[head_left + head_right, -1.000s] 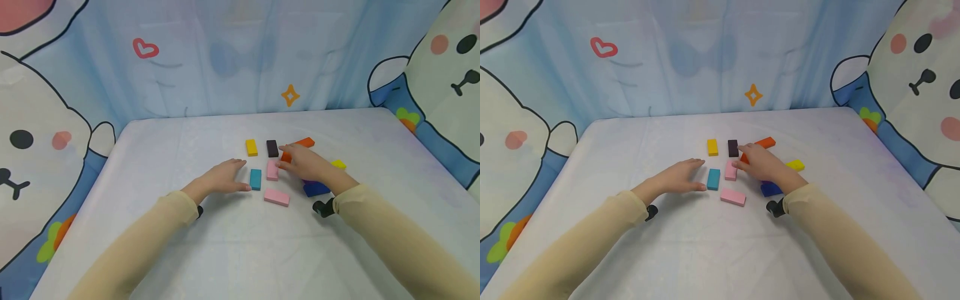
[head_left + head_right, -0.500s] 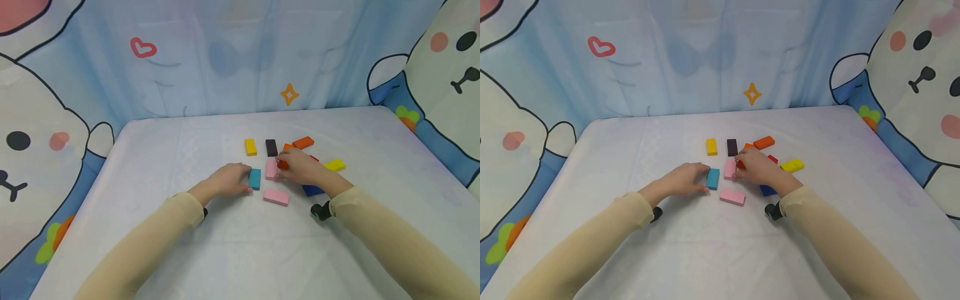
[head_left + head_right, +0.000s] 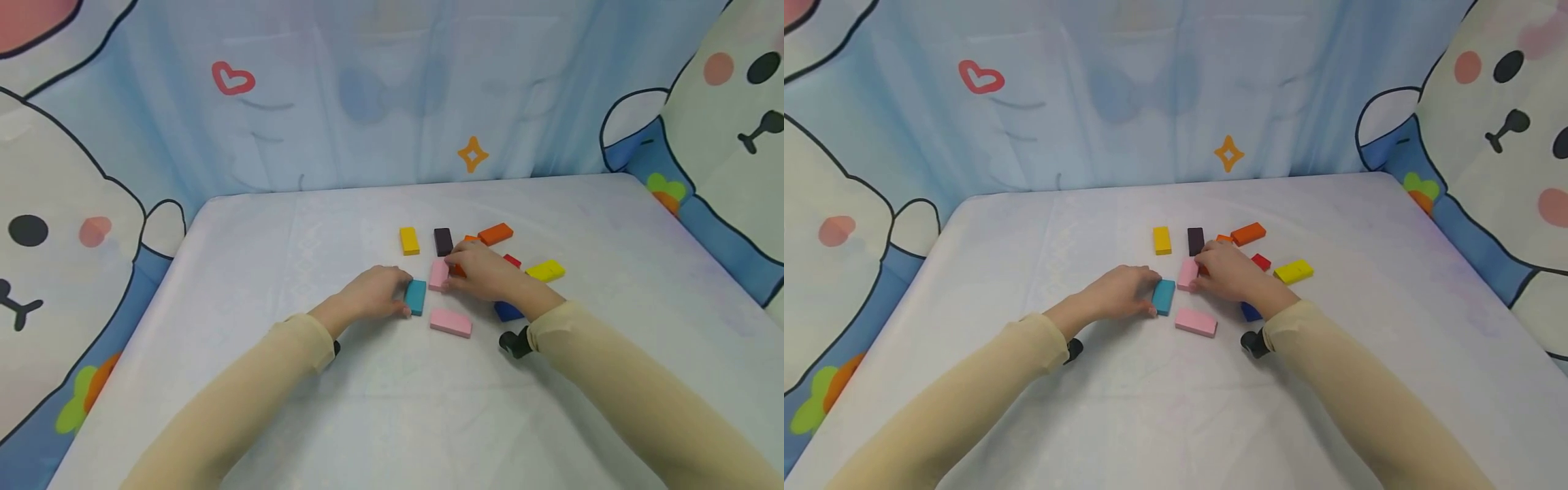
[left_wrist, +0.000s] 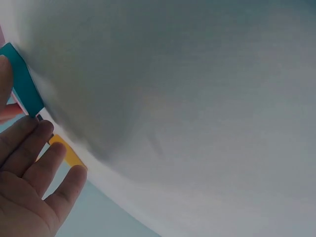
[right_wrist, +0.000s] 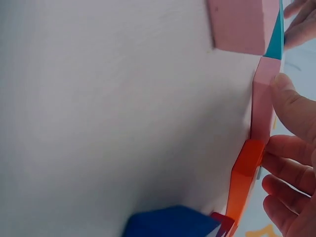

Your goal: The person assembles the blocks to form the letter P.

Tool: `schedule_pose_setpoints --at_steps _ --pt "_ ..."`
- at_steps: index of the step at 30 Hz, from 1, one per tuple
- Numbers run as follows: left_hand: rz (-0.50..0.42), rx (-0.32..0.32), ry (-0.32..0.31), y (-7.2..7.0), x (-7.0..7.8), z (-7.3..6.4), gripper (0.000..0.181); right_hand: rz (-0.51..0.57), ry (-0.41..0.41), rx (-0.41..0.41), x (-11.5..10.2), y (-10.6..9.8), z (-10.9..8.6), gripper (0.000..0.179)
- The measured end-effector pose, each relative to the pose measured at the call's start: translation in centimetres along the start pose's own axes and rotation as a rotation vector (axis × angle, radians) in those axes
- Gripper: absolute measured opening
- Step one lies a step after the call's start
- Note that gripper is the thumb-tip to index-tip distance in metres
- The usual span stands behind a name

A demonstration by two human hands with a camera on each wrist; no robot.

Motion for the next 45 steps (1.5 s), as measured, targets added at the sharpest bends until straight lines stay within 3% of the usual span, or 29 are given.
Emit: schedule_pose_setpoints --at_steps 7,14,32,40,45 --pt "-0.030 -0.012 -0.014 0.1 -0.5 -0.8 0.064 -0.040 0.040 -0.015 -0.6 -0.1 1.2 0.046" --pt "-0.039 -0.005 0.018 0.1 -0.5 -1.2 0.064 -0.071 0.032 -0.034 -1.7 0.1 2.2 0.051" --pt "-0.003 -0.006 0.004 0.4 -0.5 -1.2 0.063 -0.010 0.015 -0.051 -2.3 0.4 2.4 0.052" --pt "0.008 -0.007 -0.004 0.4 -0.6 -1.2 0.063 0.079 0.025 -0.071 -2.1 0.8 2.3 0.054" --pt "0.013 -0.012 -0.009 0.4 -0.8 -1.1 0.064 0.189 0.086 -0.103 -1.8 1.0 2.4 0.059"
Point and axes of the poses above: each hand's wrist, its own z-axis towards the middle knuckle, its own y-axis out of the palm, x = y × z, the point moved 9 cm from there along z, towards the middle knuckle, and after that the axes turned 12 degrees about -z, right-handed, at the moved point
